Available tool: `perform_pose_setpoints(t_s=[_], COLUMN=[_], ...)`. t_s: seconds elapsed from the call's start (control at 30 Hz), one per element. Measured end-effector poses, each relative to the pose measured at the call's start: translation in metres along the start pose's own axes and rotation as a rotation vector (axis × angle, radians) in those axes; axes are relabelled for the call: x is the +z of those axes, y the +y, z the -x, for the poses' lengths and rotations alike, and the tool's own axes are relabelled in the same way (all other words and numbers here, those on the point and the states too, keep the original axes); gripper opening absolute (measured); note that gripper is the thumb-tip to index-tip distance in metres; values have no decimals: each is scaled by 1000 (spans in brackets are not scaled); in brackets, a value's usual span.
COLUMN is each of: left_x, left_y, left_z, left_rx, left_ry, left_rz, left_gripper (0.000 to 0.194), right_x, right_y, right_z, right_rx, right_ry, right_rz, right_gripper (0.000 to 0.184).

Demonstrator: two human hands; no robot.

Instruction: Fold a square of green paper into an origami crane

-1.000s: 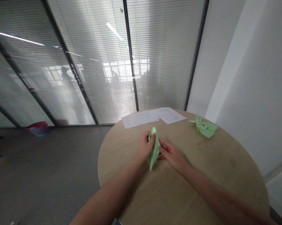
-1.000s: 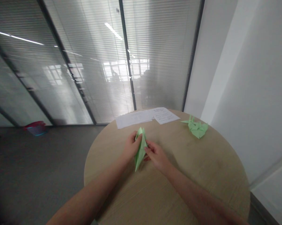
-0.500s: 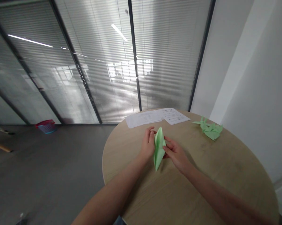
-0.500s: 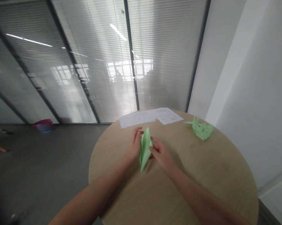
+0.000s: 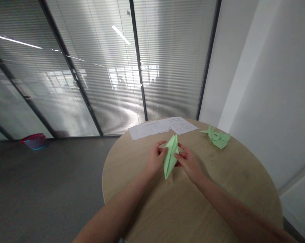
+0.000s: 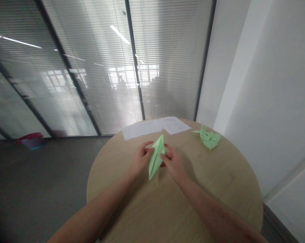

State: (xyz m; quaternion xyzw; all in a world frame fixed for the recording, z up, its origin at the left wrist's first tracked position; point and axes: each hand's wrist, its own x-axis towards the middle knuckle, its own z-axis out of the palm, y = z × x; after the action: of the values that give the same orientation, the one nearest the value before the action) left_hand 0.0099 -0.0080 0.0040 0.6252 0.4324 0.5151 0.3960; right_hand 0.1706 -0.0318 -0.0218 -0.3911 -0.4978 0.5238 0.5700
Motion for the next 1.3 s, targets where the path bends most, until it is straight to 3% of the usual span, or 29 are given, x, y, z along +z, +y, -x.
perform_pose_setpoints(t_s=[0.23,0.4,0.5,0.77,0.9,1.1,1.3], left_x=[2,4,3,3,4,5,3], left_y=[-2,-3,-5,-9,-7,-6,-9], left_z=[2,2,1,-2,-2,-2,-2], left_rx=[25,186,252,140,119,130,137], left_ry=[2,22,-41,-42,-9,63,96], left_rz=[-56,27,-54,-111,-115,-138,-149], left_gripper=[38,11,11,7,7,11,21], right_x=[-1,-2,-2,1,3,-1,-4], right_y=[0,-4,-5,-2,4,11,10], right_z=[-1,-1,-2,-3,-2,-4,-6], right_rx=[8,-9,-16,53,80,-39,8], right_ry=[11,55,77,69,43,69,-14], right_rz=[18,3,-43,-97,-46,174,160], right_gripper=[73,71,62,36,35,31,34])
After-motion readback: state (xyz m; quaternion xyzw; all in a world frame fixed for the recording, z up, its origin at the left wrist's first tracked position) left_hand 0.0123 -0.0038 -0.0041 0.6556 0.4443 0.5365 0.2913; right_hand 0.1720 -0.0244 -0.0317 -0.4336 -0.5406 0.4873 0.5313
